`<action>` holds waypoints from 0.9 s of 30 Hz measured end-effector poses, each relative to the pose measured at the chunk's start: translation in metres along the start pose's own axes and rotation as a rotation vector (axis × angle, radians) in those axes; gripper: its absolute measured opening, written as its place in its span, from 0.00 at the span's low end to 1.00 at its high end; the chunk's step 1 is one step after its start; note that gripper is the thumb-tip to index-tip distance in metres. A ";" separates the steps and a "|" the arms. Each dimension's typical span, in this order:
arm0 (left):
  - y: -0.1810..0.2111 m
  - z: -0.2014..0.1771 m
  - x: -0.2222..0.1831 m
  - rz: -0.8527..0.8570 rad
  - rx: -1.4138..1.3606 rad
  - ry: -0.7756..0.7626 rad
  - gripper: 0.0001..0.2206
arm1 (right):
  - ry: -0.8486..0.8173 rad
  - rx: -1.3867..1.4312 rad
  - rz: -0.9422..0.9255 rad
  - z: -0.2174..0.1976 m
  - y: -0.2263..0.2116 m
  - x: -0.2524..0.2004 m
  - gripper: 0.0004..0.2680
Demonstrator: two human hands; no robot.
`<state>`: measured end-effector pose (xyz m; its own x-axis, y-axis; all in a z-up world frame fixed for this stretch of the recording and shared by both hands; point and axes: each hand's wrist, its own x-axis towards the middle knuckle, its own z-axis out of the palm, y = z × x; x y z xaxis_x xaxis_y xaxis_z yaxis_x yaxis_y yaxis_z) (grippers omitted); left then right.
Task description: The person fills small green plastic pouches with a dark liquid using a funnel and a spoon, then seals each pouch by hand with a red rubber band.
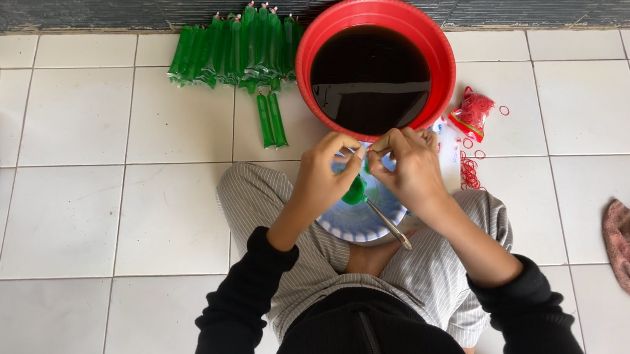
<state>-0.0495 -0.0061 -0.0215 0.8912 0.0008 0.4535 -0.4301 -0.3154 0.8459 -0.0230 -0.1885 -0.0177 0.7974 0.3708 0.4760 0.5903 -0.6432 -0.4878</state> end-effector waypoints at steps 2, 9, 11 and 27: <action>0.005 0.002 -0.004 -0.034 -0.195 -0.026 0.03 | 0.014 -0.222 -0.176 -0.012 -0.004 0.002 0.06; 0.028 0.014 -0.001 -0.112 -0.408 0.034 0.09 | 0.022 -0.444 -0.419 -0.061 -0.037 0.022 0.06; 0.036 0.016 0.001 -0.084 -0.464 0.030 0.08 | 0.119 -0.409 -0.478 -0.071 -0.047 0.029 0.08; 0.026 0.035 -0.002 -0.074 -0.542 0.133 0.07 | 0.112 0.023 -0.276 -0.045 -0.033 0.005 0.08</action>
